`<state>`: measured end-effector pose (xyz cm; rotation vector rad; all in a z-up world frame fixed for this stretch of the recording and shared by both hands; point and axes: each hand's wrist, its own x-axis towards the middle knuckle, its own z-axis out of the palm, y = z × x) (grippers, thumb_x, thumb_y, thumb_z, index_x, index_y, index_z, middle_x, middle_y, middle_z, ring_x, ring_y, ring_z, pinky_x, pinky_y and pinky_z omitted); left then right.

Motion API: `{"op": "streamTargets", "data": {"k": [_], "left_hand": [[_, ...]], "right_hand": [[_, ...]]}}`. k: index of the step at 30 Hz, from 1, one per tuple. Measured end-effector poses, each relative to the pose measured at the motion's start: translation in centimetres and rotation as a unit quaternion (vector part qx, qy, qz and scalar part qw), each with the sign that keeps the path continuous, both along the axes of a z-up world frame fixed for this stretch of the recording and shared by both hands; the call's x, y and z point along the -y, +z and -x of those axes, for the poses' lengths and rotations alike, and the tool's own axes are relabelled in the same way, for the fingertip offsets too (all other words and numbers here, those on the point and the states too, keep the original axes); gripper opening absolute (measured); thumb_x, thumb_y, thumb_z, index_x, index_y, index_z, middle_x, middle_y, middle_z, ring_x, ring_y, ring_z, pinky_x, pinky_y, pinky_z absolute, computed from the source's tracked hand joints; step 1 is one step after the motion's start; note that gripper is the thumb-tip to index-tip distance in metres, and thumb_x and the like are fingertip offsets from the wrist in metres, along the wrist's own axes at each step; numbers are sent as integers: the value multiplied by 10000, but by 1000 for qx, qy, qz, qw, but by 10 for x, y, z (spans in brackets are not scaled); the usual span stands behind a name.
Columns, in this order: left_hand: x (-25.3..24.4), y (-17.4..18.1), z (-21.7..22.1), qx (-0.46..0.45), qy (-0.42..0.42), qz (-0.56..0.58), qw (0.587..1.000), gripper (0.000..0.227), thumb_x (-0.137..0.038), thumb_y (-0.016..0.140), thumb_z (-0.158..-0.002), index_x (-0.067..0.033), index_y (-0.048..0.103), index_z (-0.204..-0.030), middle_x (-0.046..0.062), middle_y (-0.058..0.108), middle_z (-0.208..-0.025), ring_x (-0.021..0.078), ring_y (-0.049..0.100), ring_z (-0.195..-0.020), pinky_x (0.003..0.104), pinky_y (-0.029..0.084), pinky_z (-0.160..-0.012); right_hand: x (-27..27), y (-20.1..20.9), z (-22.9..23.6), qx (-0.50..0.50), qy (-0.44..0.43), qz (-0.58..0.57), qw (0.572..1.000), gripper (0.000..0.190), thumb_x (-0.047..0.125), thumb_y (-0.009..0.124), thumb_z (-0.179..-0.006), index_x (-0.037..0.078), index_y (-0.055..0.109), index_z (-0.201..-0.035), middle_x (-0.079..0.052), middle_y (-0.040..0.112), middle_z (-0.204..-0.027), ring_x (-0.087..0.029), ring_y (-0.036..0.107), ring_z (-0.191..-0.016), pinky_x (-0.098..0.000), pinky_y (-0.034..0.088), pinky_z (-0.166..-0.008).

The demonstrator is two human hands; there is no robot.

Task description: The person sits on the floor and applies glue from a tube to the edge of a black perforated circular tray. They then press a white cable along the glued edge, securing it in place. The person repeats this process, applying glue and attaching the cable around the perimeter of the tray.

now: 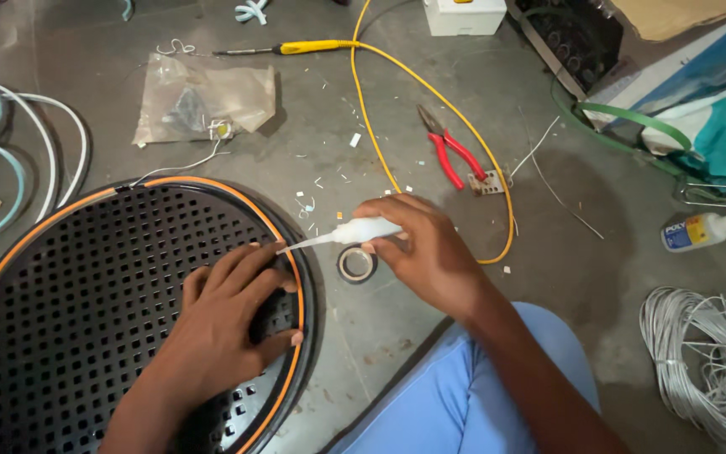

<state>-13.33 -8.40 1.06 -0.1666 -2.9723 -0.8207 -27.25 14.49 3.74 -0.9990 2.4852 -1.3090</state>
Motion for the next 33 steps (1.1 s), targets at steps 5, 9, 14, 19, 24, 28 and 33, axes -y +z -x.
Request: {"op": "streamTargets", "data": {"k": [5,9,14,19,24,28,33], "left_hand": [[-1,1,0,13,0,3,1000,591,-352,837,-668,-188,637,-1199,83,433,-1567,337,306,-1476,578,214,-1068],[-2,-1,1,11,6,3,1000,623,-355,835,-661,-183,630,-1222,94,423,-1571,343,305,-1470,570,223,-1055],[-2,-3,-1,-16,2,5,1000,615,-359,843,-652,-192,641,-1209,98,446,-1566,344,320,-1469,569,232,-1066],[-1,-3,-1,-32,-3,-23,999,595,-357,849,-654,-154,628,-1168,105,459,-1515,333,332,-1427,551,263,-1067],[-2,-4,-3,-22,10,-54,998,604,-329,869,-646,-137,625,-1164,111,471,-1545,347,329,-1423,573,237,-1076],[-2,-5,-4,-36,19,-77,996,620,-314,870,-629,-136,624,-1169,98,493,-1494,332,353,-1432,569,258,-1087],[-4,-9,-2,-50,26,-81,995,681,-308,878,-611,-119,618,-1211,92,517,-1464,321,368,-1426,594,261,-1078]], "right_hand": [[1,3,0,-16,0,-15,1000,342,40,747,-839,72,688,-1175,-79,698,-1137,-243,690,-1005,-338,578,-749],[1,1,1,7,-4,-10,1000,349,48,747,-840,68,678,-1182,-78,694,-1152,-238,697,-1033,-328,592,-798],[-4,-5,4,23,1,-16,1000,356,44,724,-840,83,677,-1190,-79,685,-1217,-259,693,-1113,-345,602,-874],[-12,-6,9,-167,64,-43,983,346,36,728,-842,75,687,-1184,-122,690,-1210,-345,640,-1174,-435,488,-1013],[-7,-3,9,-201,84,-99,971,382,6,720,-772,71,694,-1148,-120,690,-1201,-340,601,-1201,-447,474,-1018],[0,-1,6,-259,110,-132,951,429,-17,709,-728,74,706,-1148,-129,679,-1197,-336,598,-1203,-437,489,-1001],[9,3,4,-285,110,-147,941,359,-8,715,-780,71,709,-1130,-114,684,-1173,-307,636,-1162,-417,521,-960]]}}
